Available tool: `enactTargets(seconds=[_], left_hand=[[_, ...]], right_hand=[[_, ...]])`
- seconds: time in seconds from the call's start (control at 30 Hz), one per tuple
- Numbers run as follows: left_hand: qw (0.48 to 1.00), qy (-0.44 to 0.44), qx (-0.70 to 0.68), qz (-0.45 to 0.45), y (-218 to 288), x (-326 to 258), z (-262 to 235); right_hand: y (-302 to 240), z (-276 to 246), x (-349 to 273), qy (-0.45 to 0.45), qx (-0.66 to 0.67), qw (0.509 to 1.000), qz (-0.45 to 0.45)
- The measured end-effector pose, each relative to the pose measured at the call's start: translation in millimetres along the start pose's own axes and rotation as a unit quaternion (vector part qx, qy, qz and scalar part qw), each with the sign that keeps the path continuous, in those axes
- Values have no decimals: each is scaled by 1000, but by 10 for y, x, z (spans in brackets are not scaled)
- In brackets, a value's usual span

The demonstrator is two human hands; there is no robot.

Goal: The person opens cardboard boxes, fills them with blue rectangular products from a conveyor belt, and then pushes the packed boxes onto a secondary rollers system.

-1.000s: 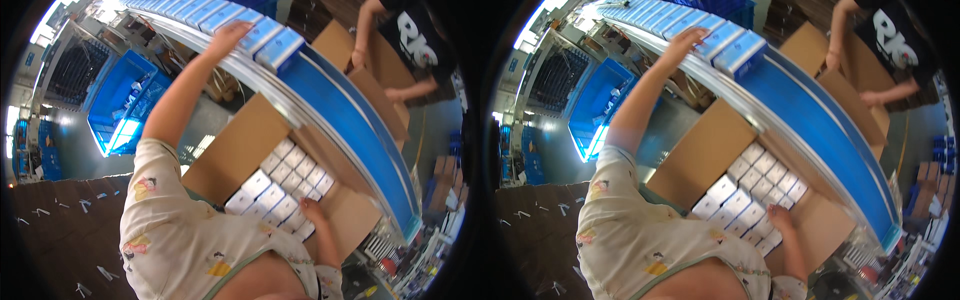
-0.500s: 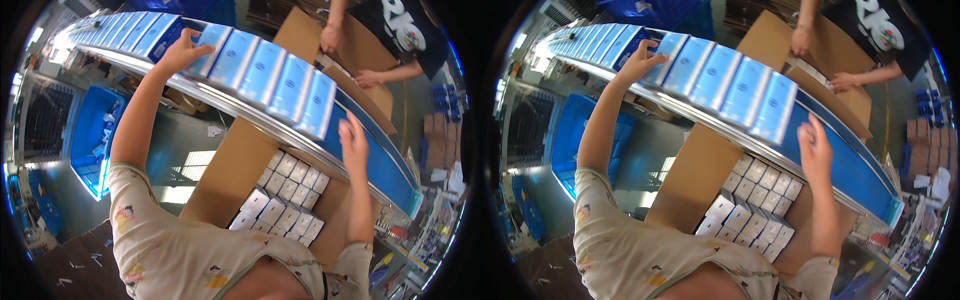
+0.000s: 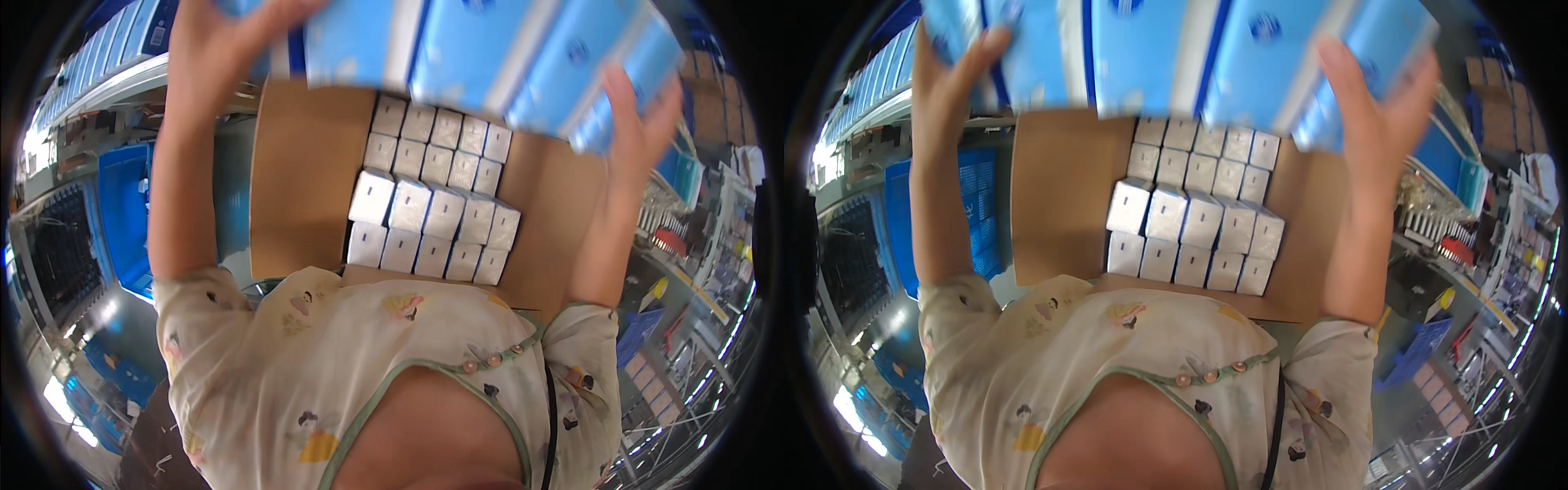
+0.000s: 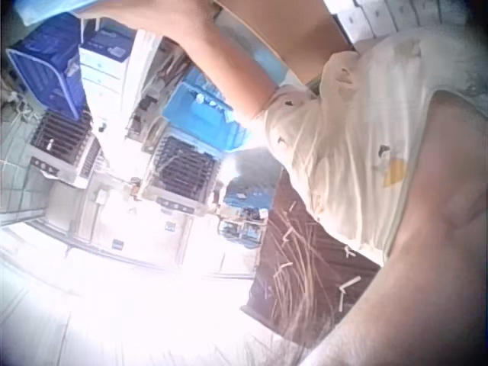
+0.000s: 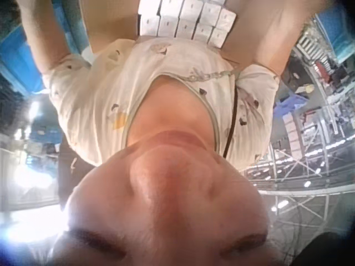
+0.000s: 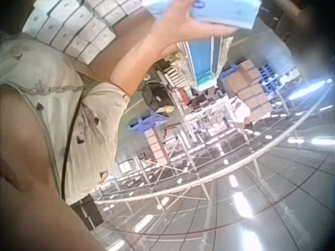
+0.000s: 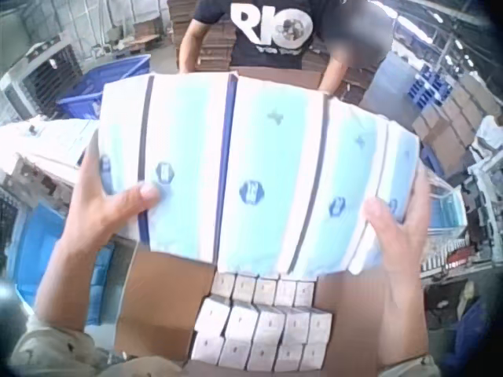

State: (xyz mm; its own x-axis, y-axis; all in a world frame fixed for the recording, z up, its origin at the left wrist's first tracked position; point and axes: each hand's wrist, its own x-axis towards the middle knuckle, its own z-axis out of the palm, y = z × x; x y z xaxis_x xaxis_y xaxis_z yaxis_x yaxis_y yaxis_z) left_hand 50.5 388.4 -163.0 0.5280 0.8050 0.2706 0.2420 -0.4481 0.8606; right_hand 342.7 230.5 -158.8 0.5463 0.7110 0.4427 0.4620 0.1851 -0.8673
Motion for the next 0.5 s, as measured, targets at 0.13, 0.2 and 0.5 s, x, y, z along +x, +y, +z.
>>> enactTargets(seconds=[0.13,0.2,0.5], left_hand=[[999,29,-11,-40,374,-908,804],[977,-71,42,-199,185,-1192,1102],[798,-418,346,-263,-1097,-481,2204]], right_hand=[[127,-721,-978,5,10,998,66],[446,-897,-1385,-43,30,965,259],[2606,-270,-1299,-529,-440,710,150]])
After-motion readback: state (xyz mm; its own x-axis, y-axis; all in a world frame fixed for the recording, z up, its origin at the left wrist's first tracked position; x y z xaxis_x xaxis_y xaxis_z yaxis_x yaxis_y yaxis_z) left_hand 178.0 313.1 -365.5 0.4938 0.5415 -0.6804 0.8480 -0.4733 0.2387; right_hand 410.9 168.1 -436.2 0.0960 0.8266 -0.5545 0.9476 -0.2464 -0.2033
